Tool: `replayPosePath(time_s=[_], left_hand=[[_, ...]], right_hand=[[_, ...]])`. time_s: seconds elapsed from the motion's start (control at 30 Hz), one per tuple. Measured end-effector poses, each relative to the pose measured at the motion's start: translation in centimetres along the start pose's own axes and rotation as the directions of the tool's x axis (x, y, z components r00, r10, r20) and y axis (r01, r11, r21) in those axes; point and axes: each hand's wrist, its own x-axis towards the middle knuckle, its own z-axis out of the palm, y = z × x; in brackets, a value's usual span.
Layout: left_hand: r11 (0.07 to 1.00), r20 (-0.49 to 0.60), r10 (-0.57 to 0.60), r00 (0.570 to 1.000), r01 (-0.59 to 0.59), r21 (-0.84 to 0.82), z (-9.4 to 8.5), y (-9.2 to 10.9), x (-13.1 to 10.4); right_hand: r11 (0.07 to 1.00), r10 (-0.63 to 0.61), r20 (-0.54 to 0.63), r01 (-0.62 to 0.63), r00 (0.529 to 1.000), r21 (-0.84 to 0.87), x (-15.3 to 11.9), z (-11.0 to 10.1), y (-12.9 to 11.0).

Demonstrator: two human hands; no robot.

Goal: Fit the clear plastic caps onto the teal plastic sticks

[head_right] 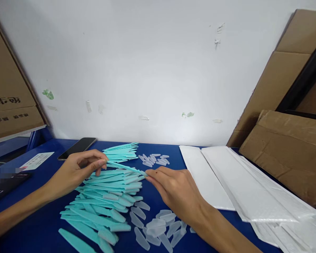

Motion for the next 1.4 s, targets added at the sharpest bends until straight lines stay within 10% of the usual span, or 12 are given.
replayPosePath(time_s=[0.2, 1.03, 1.4], left_hand=[[0.998, -0.014, -0.003, 1.0, 0.002, -0.057, 0.7, 0.8, -0.4], [0.99, 0.03, 0.057, 0.998, -0.06, 0.124, 0.2, 1.6, -0.8], [0.838, 0.238, 0.363, 0.901, -0.427, 0.34, 1.0, 0.6, -1.4]], right_hand=[[0.995, -0.078, -0.141, 0.085, 0.987, 0.044, 0.1, -0.1, -0.7], [0.994, -0.105, -0.11, 0.109, 0.988, 0.032, -0.1, 0.2, -0.5], [0.995, -0.099, 0.0, 0.099, 0.995, 0.001, -0.3, 0.1, -0.7]])
